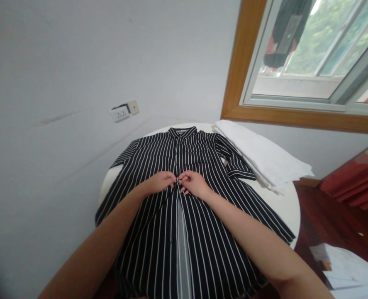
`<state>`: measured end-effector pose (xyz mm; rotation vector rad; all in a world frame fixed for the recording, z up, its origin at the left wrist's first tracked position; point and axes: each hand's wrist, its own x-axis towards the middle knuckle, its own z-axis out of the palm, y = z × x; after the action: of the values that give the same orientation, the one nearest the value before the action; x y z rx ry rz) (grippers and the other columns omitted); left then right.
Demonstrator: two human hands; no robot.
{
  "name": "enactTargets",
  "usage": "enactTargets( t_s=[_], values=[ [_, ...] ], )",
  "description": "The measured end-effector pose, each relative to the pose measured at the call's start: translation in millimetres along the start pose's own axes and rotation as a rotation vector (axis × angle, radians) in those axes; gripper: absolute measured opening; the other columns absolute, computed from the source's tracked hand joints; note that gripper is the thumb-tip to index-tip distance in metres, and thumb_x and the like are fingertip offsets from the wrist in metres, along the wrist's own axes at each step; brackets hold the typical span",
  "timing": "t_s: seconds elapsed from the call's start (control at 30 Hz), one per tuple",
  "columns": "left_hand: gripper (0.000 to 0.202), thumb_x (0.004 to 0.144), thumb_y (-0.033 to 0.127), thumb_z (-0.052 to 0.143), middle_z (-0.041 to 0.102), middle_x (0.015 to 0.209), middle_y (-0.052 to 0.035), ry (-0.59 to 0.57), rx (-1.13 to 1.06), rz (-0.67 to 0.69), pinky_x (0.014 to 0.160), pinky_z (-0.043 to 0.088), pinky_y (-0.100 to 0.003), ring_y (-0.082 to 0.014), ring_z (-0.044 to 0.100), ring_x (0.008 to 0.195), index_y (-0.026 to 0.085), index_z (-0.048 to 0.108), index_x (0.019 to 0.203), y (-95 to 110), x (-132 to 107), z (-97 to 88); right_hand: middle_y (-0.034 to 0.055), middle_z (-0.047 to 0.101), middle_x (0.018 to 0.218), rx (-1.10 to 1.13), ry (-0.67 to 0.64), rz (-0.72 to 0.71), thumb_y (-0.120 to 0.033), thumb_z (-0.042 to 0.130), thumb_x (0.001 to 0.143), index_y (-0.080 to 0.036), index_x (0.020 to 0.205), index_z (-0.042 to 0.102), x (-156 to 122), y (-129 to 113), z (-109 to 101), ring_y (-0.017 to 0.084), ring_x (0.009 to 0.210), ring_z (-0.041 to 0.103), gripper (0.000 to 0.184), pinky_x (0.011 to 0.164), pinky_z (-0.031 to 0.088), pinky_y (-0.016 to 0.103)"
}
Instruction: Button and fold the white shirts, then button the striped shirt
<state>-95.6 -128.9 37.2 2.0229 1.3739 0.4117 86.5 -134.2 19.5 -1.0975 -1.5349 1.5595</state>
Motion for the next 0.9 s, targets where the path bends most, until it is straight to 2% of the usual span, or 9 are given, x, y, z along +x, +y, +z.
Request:
enactTargets(
  t_s=[0.33,0.67,0.9],
  values=[
    [0.039,0.087,0.044,0.036,0.064,0.066,-0.0019,0.014,0.032,0.003,0.061,0.040,-0.025,-0.0130,0.056,0.058,0.017,0.059,0.071,5.5,-1.1,0.0,-0.0055,0.057,0.064,0.017,0.039,0.054,-0.002,0.056,0.078,-0.014,0.081,0.060,-2.4,-8.4,5.2,0.005,0.047,0.058,0.013,0.038,0.047,0.013],
    [0.032,0.084,0.037,0.039,0.066,0.069,-0.0028,0.006,0.089,0.036,0.064,0.041,-0.025,-0.0143,0.059,0.065,0.016,0.061,0.072,3.7,-0.4,0.2,-0.0054,0.058,0.062,0.005,0.026,0.067,-0.003,0.059,0.078,-0.013,0.080,0.059,0.5,-5.8,5.9,0.005,0.048,0.060,0.011,0.037,0.046,0.011],
    [0.028,0.081,0.033,0.040,0.066,0.068,-0.0019,0.003,0.077,0.017,0.062,0.040,-0.024,-0.0132,0.057,0.063,0.017,0.060,0.070,3.3,-0.1,0.8,-0.0023,0.063,0.066,0.010,0.009,0.061,-0.008,0.064,0.078,-0.012,0.082,0.061,-1.1,-5.7,3.5,0.007,0.053,0.063,0.007,0.041,0.049,0.011]
  ],
)
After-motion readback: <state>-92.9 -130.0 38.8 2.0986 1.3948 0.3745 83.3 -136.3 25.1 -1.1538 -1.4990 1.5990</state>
